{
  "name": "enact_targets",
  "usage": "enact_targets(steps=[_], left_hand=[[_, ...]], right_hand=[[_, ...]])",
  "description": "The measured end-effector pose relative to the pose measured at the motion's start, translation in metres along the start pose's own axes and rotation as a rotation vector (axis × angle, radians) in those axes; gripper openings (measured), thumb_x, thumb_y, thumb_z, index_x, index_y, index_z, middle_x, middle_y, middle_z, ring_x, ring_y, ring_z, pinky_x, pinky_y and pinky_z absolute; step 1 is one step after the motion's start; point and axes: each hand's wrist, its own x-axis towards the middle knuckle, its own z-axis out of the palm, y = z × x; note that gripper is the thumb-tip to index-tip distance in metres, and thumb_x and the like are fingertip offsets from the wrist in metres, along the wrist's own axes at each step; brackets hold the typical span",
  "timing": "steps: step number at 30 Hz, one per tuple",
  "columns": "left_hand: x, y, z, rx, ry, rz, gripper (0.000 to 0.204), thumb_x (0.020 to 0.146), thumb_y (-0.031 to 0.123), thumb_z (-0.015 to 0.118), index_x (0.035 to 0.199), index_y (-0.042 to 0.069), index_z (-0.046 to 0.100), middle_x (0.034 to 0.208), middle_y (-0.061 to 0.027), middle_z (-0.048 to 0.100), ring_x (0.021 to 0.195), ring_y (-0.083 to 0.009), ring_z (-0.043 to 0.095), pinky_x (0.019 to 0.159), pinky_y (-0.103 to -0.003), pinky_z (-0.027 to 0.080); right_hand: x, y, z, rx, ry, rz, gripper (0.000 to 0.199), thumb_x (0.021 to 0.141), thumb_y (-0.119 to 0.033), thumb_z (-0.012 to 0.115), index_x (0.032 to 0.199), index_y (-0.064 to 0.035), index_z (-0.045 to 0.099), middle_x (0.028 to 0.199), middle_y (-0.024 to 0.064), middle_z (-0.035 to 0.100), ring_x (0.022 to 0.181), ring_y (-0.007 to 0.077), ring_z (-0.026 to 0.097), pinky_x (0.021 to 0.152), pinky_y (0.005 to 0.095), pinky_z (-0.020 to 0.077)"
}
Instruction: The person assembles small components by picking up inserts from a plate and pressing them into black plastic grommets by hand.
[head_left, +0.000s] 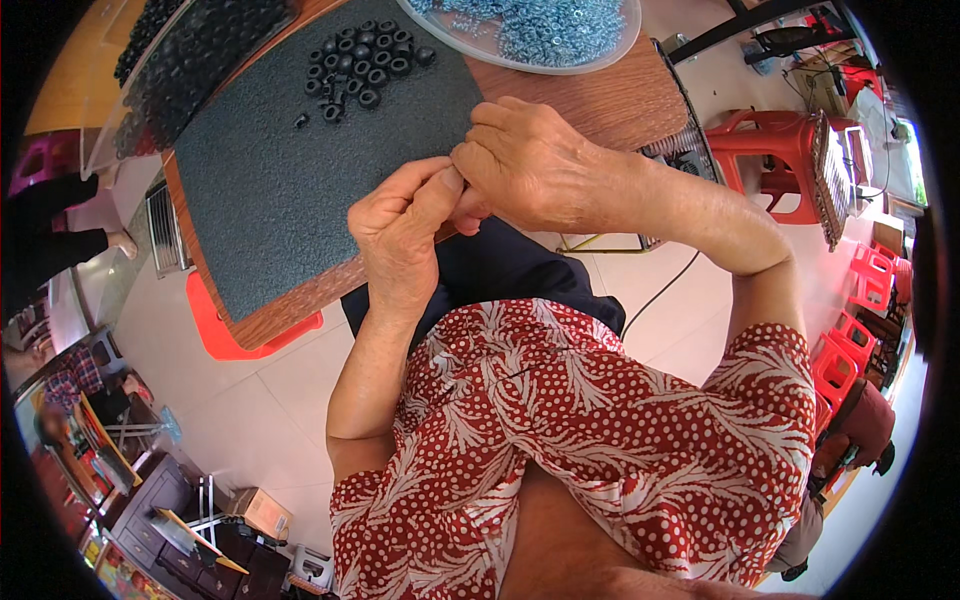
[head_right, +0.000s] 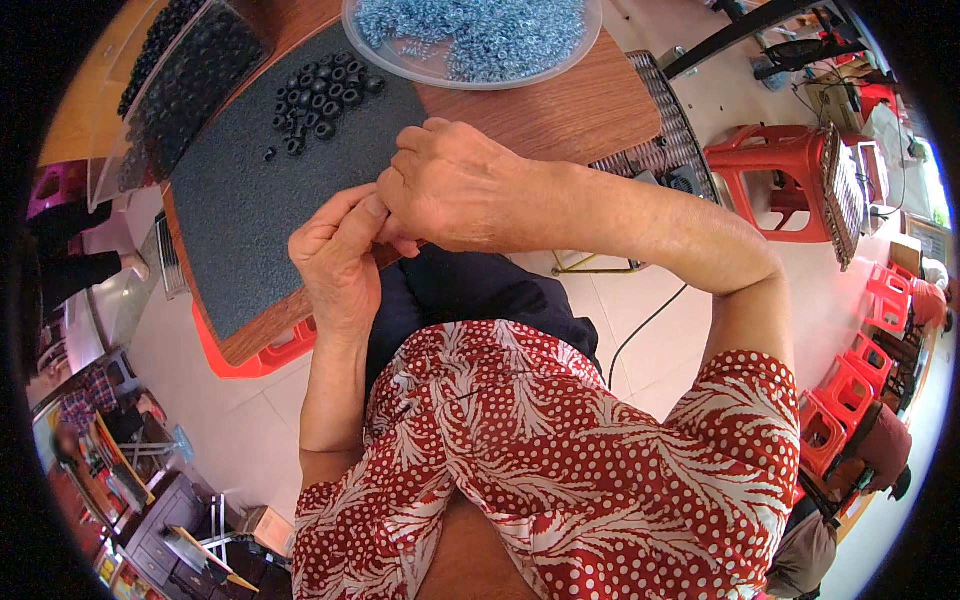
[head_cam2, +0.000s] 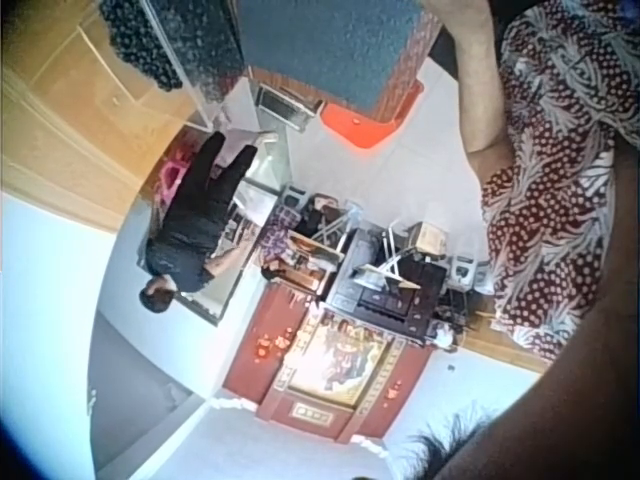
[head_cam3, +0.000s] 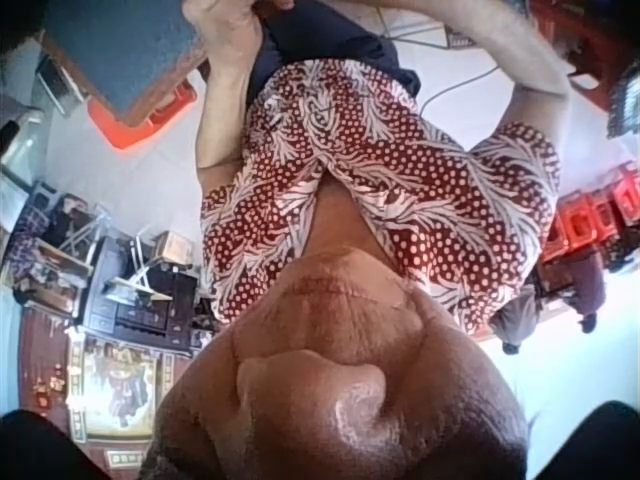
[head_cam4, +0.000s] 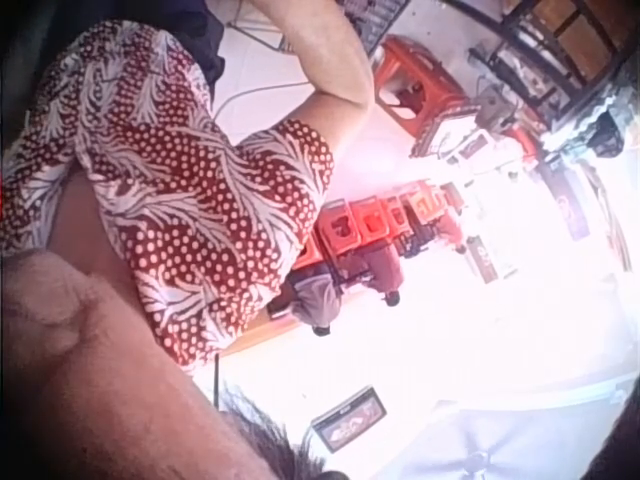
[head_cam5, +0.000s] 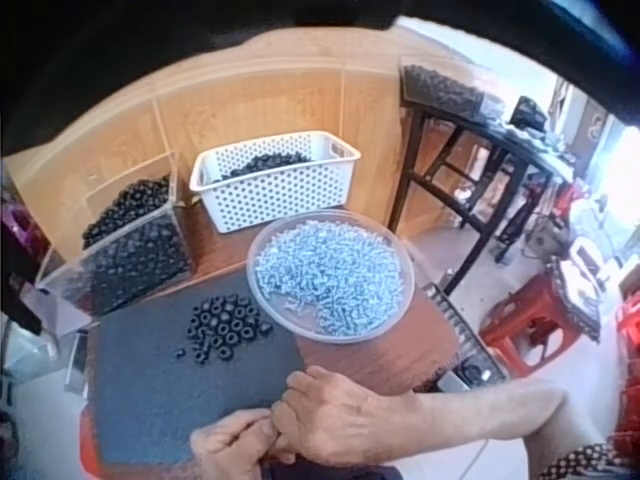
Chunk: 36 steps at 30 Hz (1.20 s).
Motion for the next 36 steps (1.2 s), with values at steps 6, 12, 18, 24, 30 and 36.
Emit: enact_targets(steps=[6,12,18,24,30,36], left_hand=[[0.001,0.001,-0.002,-0.153,-0.004,-0.103,0.027,0.090,0.017,0.057,0.098,-0.008,0.061,0.074,-0.0130,0.065,0.061,-0.0156,0.062,0.055,-0.024,0.051],[-0.004,-0.002,-0.002,-0.051,-0.016,-0.047,0.027,0.089,0.015,0.057,0.098,-0.011,0.060,0.073,-0.0150,0.064,0.057,-0.0175,0.061,0.053,-0.025,0.049],[-0.004,-0.004,0.005,-0.023,0.032,0.017,0.025,0.089,0.013,0.056,0.094,-0.011,0.061,0.068,-0.0128,0.063,0.051,-0.0150,0.057,0.049,-0.025,0.047],[-0.004,-0.005,0.010,-0.047,0.066,0.045,0.023,0.089,0.012,0.056,0.092,-0.010,0.062,0.067,-0.0113,0.062,0.051,-0.0132,0.056,0.046,-0.023,0.046],[0.001,0.013,0.011,-0.040,0.060,-0.028,0.024,0.090,0.013,0.054,0.094,-0.008,0.062,0.070,-0.0105,0.063,0.052,-0.0125,0.056,0.048,-0.024,0.048],[0.002,0.024,0.003,0.016,0.038,0.090,0.027,0.089,0.016,0.056,0.101,-0.008,0.060,0.075,-0.0119,0.065,0.057,-0.0130,0.059,0.052,-0.025,0.051]], right_hand=[[-0.002,0.004,0.001,-0.091,0.110,-0.028,0.024,0.066,-0.022,0.063,0.060,-0.0038,0.049,0.057,0.0082,0.052,0.059,0.0232,0.052,0.053,0.0331,0.0424],[-0.003,0.002,0.001,-0.119,0.085,-0.046,0.026,0.068,-0.023,0.061,0.056,-0.0051,0.047,0.054,0.0069,0.049,0.055,0.0220,0.050,0.050,0.0326,0.0406],[-0.002,-0.001,0.004,-0.215,0.040,-0.089,0.022,0.066,-0.021,0.058,0.054,-0.0069,0.047,0.053,0.0045,0.047,0.052,0.0185,0.049,0.046,0.0311,0.0372],[-0.002,-0.002,0.002,-0.200,0.017,-0.104,0.019,0.062,-0.020,0.057,0.053,-0.0072,0.047,0.053,0.0042,0.046,0.049,0.0187,0.048,0.044,0.0319,0.0368],[0.006,0.000,-0.003,-0.270,0.052,-0.060,0.019,0.062,-0.021,0.058,0.055,-0.0068,0.046,0.055,0.0055,0.047,0.051,0.0192,0.048,0.046,0.0317,0.0368],[0.016,0.000,-0.004,-0.171,0.132,-0.027,0.022,0.060,-0.022,0.063,0.063,-0.0052,0.049,0.061,0.0076,0.050,0.060,0.0208,0.050,0.054,0.0313,0.0392]])
